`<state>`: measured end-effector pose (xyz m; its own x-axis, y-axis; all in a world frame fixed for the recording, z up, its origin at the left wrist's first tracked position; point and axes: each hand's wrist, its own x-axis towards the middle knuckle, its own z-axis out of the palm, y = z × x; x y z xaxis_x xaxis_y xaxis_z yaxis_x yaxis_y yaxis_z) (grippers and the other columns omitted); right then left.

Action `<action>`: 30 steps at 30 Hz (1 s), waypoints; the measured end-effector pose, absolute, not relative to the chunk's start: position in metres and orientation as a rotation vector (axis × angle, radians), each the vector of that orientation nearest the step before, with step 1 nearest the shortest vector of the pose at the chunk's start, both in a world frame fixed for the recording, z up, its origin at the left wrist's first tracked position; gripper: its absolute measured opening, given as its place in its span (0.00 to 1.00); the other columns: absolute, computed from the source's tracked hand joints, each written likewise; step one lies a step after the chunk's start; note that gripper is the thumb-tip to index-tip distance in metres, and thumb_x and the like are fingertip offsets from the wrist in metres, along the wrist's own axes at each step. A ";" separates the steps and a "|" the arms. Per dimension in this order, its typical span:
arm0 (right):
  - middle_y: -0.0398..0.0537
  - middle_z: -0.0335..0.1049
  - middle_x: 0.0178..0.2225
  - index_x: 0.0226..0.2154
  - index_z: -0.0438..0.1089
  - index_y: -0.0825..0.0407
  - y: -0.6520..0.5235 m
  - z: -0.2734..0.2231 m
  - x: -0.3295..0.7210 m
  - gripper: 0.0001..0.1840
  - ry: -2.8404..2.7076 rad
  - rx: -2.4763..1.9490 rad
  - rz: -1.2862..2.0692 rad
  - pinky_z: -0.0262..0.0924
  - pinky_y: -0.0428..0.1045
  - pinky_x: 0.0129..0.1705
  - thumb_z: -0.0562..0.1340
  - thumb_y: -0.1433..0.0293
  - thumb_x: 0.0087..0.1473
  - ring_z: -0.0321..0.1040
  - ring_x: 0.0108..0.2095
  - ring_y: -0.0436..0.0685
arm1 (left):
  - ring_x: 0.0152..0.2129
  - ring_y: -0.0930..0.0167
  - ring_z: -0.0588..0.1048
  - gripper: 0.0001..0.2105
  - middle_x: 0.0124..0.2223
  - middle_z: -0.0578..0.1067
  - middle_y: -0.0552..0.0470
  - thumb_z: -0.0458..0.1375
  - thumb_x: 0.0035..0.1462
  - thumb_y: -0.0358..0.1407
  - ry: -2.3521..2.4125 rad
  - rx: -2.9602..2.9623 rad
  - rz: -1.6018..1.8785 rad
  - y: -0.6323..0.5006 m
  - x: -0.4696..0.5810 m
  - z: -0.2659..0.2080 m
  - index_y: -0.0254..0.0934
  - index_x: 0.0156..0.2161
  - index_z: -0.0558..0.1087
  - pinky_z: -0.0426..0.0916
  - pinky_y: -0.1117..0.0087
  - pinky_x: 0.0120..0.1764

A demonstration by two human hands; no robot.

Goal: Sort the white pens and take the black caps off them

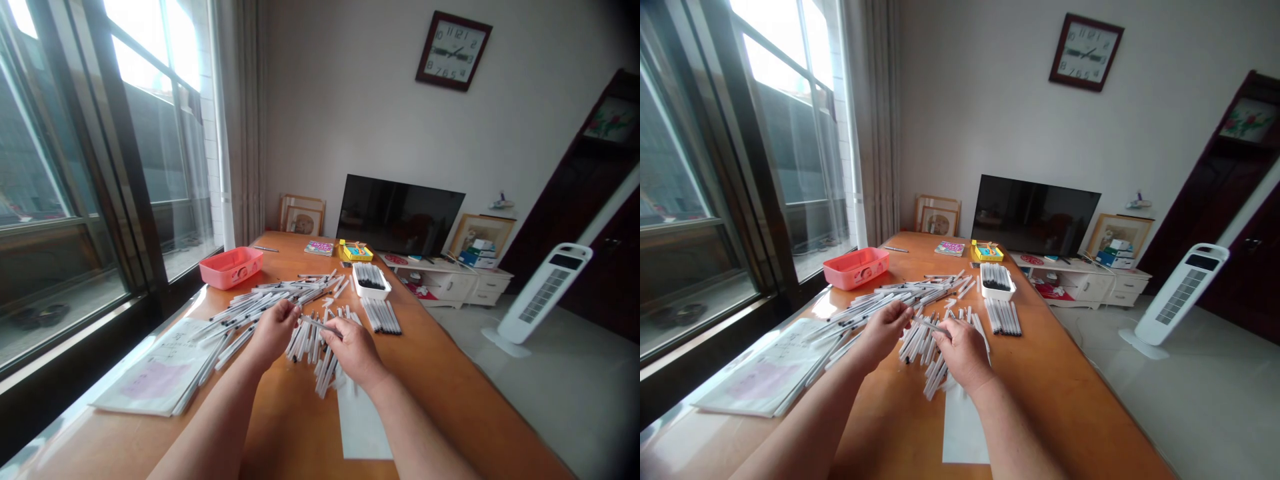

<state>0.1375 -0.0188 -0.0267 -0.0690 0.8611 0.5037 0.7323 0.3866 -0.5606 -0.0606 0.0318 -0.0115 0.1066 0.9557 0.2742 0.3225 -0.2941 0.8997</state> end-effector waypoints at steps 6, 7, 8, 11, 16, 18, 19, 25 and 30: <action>0.43 0.76 0.31 0.34 0.76 0.47 -0.020 -0.026 0.137 0.04 -1.861 -1.372 0.151 0.58 0.48 0.39 0.65 0.66 0.59 0.70 0.36 0.55 | 0.20 0.71 0.63 0.26 0.19 0.64 0.56 0.48 0.62 0.57 1.418 1.820 1.116 0.035 -0.066 -0.016 0.39 0.22 0.64 0.53 0.71 0.26; 0.43 0.76 0.32 0.34 0.76 0.47 -0.020 -0.026 0.137 0.04 -1.860 -1.376 0.152 0.58 0.48 0.39 0.65 0.66 0.59 0.70 0.36 0.55 | 0.20 0.71 0.63 0.27 0.19 0.65 0.55 0.46 0.62 0.58 1.423 1.792 1.099 0.035 -0.067 -0.016 0.39 0.22 0.64 0.54 0.71 0.26; 0.43 0.76 0.32 0.35 0.76 0.47 -0.020 -0.026 0.137 0.04 -1.855 -1.384 0.157 0.58 0.48 0.39 0.65 0.65 0.59 0.71 0.36 0.55 | 0.20 0.70 0.64 0.27 0.19 0.66 0.54 0.46 0.62 0.58 1.418 1.753 1.089 0.035 -0.066 -0.016 0.39 0.22 0.65 0.55 0.70 0.26; 0.43 0.77 0.34 0.36 0.77 0.46 -0.019 -0.026 0.139 0.05 -1.819 -1.421 0.183 0.59 0.48 0.39 0.64 0.65 0.59 0.71 0.37 0.56 | 0.21 0.70 0.67 0.24 0.24 0.71 0.53 0.49 0.61 0.58 1.279 1.621 1.109 0.034 -0.063 -0.014 0.38 0.28 0.68 0.58 0.71 0.27; 0.44 0.77 0.33 0.36 0.78 0.46 -0.019 -0.025 0.139 0.06 -1.804 -1.428 0.200 0.59 0.48 0.39 0.64 0.64 0.58 0.71 0.36 0.56 | 0.22 0.71 0.66 0.19 0.24 0.69 0.55 0.55 0.58 0.53 1.211 1.667 1.154 0.032 -0.060 -0.015 0.39 0.29 0.66 0.58 0.72 0.27; 0.44 0.77 0.32 0.35 0.78 0.47 -0.019 -0.025 0.138 0.07 -1.800 -1.405 0.246 0.60 0.49 0.39 0.65 0.63 0.58 0.71 0.36 0.56 | 0.21 0.72 0.64 0.21 0.22 0.65 0.56 0.52 0.60 0.54 1.301 1.713 1.156 0.033 -0.060 -0.016 0.39 0.26 0.64 0.56 0.71 0.27; 0.44 0.77 0.32 0.36 0.79 0.47 -0.019 -0.025 0.137 0.08 -1.778 -1.385 0.311 0.60 0.49 0.38 0.65 0.63 0.58 0.71 0.35 0.56 | 0.21 0.72 0.63 0.22 0.21 0.64 0.56 0.51 0.61 0.55 1.330 1.721 1.159 0.034 -0.061 -0.017 0.39 0.25 0.63 0.55 0.71 0.26; 0.46 0.77 0.34 0.41 0.76 0.52 -0.020 -0.019 0.136 0.18 -1.281 -1.068 1.056 0.64 0.48 0.39 0.70 0.58 0.52 0.73 0.34 0.54 | 0.19 0.72 0.60 0.25 0.20 0.62 0.57 0.49 0.60 0.58 1.348 1.573 1.201 0.037 -0.062 -0.020 0.40 0.23 0.62 0.54 0.71 0.26; 0.44 0.75 0.29 0.38 0.74 0.52 -0.016 -0.017 0.139 0.18 -0.882 -0.887 1.248 0.61 0.44 0.33 0.74 0.60 0.48 0.67 0.28 0.48 | 0.16 0.74 0.56 0.27 0.18 0.58 0.58 0.50 0.57 0.62 1.270 1.458 1.105 0.030 -0.055 -0.017 0.40 0.22 0.58 0.51 0.71 0.23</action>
<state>0.1387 -0.0164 -0.0169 0.1064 0.9921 0.0660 -0.3929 0.1029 -0.9138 -0.0552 0.0300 -0.0170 0.0800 0.9943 0.0708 0.2082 -0.0861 0.9743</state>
